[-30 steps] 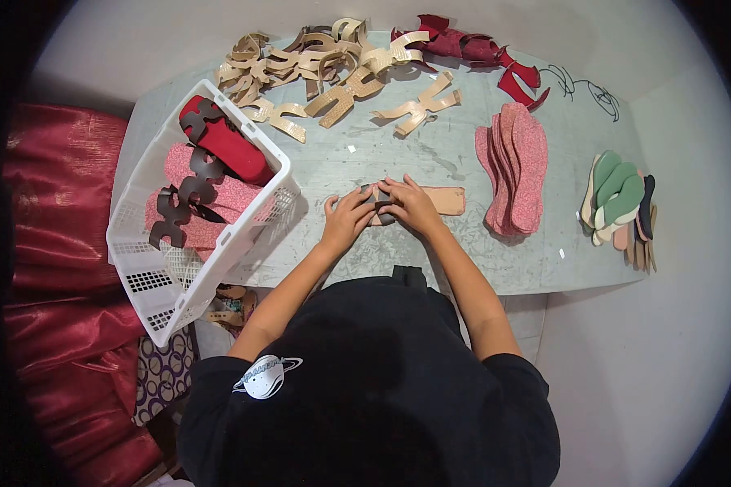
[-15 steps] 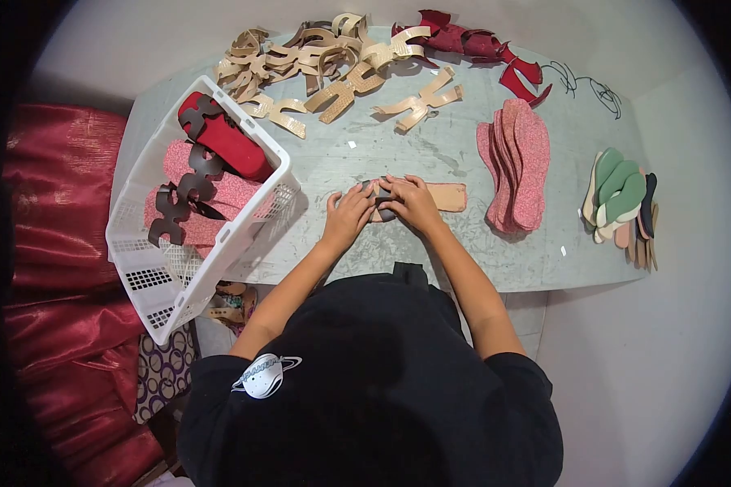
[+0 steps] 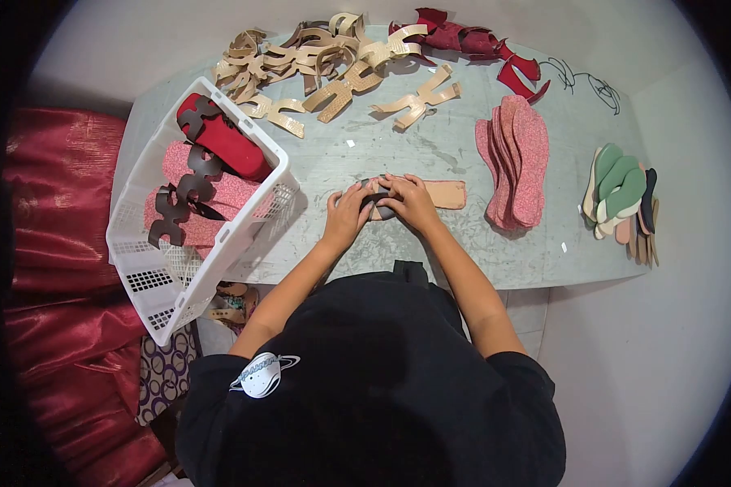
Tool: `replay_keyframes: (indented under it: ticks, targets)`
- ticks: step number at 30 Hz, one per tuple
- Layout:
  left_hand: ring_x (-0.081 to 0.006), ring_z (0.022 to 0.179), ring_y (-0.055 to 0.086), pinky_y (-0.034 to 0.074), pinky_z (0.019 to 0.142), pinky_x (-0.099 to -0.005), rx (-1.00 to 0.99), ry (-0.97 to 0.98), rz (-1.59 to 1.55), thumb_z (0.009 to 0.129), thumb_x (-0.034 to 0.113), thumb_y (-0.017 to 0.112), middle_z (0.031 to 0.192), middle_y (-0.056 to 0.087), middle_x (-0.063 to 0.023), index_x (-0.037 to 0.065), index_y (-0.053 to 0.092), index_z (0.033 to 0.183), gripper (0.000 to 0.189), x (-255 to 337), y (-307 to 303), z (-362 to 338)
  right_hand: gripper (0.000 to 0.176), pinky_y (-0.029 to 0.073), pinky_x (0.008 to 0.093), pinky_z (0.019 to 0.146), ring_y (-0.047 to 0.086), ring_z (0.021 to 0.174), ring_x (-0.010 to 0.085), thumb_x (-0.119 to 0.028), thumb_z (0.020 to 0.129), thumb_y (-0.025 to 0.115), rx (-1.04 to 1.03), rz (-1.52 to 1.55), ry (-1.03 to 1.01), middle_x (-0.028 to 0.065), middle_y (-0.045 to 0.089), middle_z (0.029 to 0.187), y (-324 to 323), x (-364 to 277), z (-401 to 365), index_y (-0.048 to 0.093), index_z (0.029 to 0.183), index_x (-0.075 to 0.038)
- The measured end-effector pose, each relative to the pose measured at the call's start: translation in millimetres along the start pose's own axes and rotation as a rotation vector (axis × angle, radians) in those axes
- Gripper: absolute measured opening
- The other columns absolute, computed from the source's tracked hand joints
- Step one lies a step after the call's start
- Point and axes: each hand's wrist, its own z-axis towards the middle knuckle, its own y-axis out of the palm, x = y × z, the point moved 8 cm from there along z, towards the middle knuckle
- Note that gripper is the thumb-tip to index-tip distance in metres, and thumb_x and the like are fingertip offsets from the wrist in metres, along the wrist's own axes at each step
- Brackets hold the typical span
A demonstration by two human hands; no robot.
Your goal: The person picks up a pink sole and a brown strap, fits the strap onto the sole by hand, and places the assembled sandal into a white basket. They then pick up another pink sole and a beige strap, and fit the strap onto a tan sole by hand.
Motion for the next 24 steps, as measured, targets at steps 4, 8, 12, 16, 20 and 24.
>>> replay_keyframes:
  ticks: [4,8,12,16,20,24]
  targets:
    - [-0.0217,0.117,0.046,0.028,0.093,-0.0426,0.026,0.012,-0.009,0.083,0.017,0.058,0.117,0.055,-0.0042,0.01,0.048,0.115,0.034,2.0,-3.0,0.5,0.025,0.031,0.0402,0.096,0.052,0.113,0.0208,-0.02,0.072,0.07,0.056,0.005,-0.037,0.0084,0.063,0.109,-1.5,-2.2,-1.2,0.052,0.07,-0.003]
    - [-0.0221,0.117,0.046,0.029,0.092,-0.0424,0.051,0.017,-0.035,0.083,0.016,0.058,0.117,0.055,-0.0027,0.012,0.049,0.116,0.034,3.4,-5.4,1.5,0.026,0.03,0.0404,0.097,0.052,0.113,0.0219,-0.02,0.071,0.071,0.059,0.038,-0.014,0.0092,0.064,0.105,-0.3,3.9,-1.1,0.051,0.076,-0.004]
    - [-0.0218,0.116,0.046,0.029,0.091,-0.0423,-0.002,0.034,0.014,0.082,0.015,0.059,0.119,0.054,-0.0008,0.017,0.051,0.118,0.037,7.0,-5.0,3.4,0.031,0.033,0.0396,0.095,0.053,0.109,0.025,-0.02,0.069,0.072,0.103,0.07,-0.014,0.0087,0.063,0.104,-6.0,-1.0,0.2,0.053,0.089,-0.005]
    - [-0.0191,0.116,0.045,0.029,0.091,-0.0449,-0.025,0.018,0.042,0.08,0.019,0.059,0.123,0.051,0.0028,0.025,0.052,0.12,0.041,8.1,-4.4,4.2,0.039,0.037,0.0376,0.092,0.054,0.104,0.0273,-0.02,0.069,0.072,0.113,0.047,0.017,0.0098,0.061,0.107,-8.0,-1.0,-0.1,0.054,0.099,-0.005]
    - [-0.0188,0.117,0.045,0.029,0.092,-0.0455,-0.036,0.036,0.071,0.079,0.019,0.06,0.125,0.051,0.0025,0.025,0.053,0.12,0.042,7.8,-3.1,2.9,0.048,0.04,0.0363,0.09,0.054,0.103,0.0286,-0.02,0.069,0.073,0.113,0.04,0.031,0.0113,0.057,0.113,-5.4,5.4,-0.3,0.052,0.11,-0.005]
    - [-0.0184,0.117,0.044,0.029,0.092,-0.0459,-0.031,0.033,0.06,0.078,0.018,0.06,0.125,0.05,0.0019,0.024,0.053,0.121,0.043,6.1,-2.3,1.8,0.055,0.046,0.0355,0.087,0.055,0.106,0.0296,-0.014,0.067,0.074,0.178,0.274,0.027,0.0158,0.044,0.13,-11.2,-2.7,1.8,0.048,0.114,-0.004]
